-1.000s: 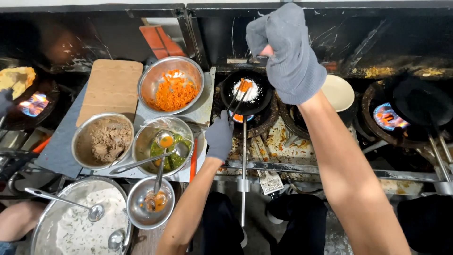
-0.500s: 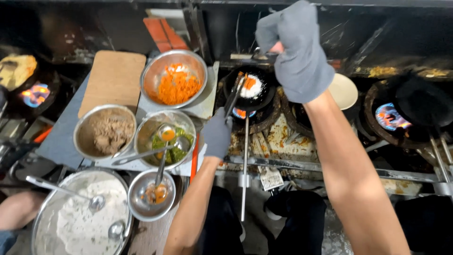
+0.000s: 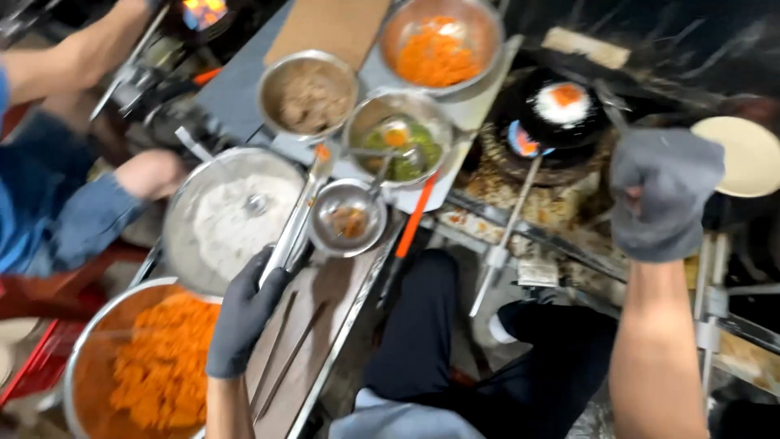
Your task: Cooking and assembling savory pancakes with various toppings on a multi-burner stove in a commercial kitchen.
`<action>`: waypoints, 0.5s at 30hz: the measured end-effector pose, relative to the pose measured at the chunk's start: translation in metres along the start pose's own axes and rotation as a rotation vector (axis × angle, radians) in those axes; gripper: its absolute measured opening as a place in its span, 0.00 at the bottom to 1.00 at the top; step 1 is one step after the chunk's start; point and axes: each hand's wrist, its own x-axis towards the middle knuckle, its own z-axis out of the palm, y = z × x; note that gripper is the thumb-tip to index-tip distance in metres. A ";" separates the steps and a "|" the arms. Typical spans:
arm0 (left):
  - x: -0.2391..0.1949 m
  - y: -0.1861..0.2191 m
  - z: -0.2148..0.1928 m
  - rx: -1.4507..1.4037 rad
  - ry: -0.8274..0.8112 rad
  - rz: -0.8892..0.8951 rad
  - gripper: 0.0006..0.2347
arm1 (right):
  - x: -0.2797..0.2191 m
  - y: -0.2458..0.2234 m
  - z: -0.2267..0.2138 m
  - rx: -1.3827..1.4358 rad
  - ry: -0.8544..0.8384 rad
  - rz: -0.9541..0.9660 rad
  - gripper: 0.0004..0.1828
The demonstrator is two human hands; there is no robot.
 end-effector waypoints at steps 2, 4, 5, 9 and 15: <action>-0.018 -0.034 -0.011 0.053 0.044 0.098 0.20 | -0.003 -0.022 0.009 0.067 -0.041 0.179 0.25; -0.028 -0.084 -0.012 0.404 0.115 0.183 0.19 | 0.001 -0.046 0.016 0.071 -0.099 0.030 0.38; -0.030 -0.080 -0.005 0.404 0.122 0.174 0.19 | -0.009 -0.044 0.019 0.080 -0.104 0.027 0.38; -0.025 -0.062 0.026 0.644 0.075 -0.062 0.18 | -0.028 -0.038 0.025 0.095 -0.105 0.098 0.41; -0.009 -0.055 0.064 0.613 0.040 -0.025 0.14 | -0.029 -0.030 0.018 0.031 -0.133 0.053 0.37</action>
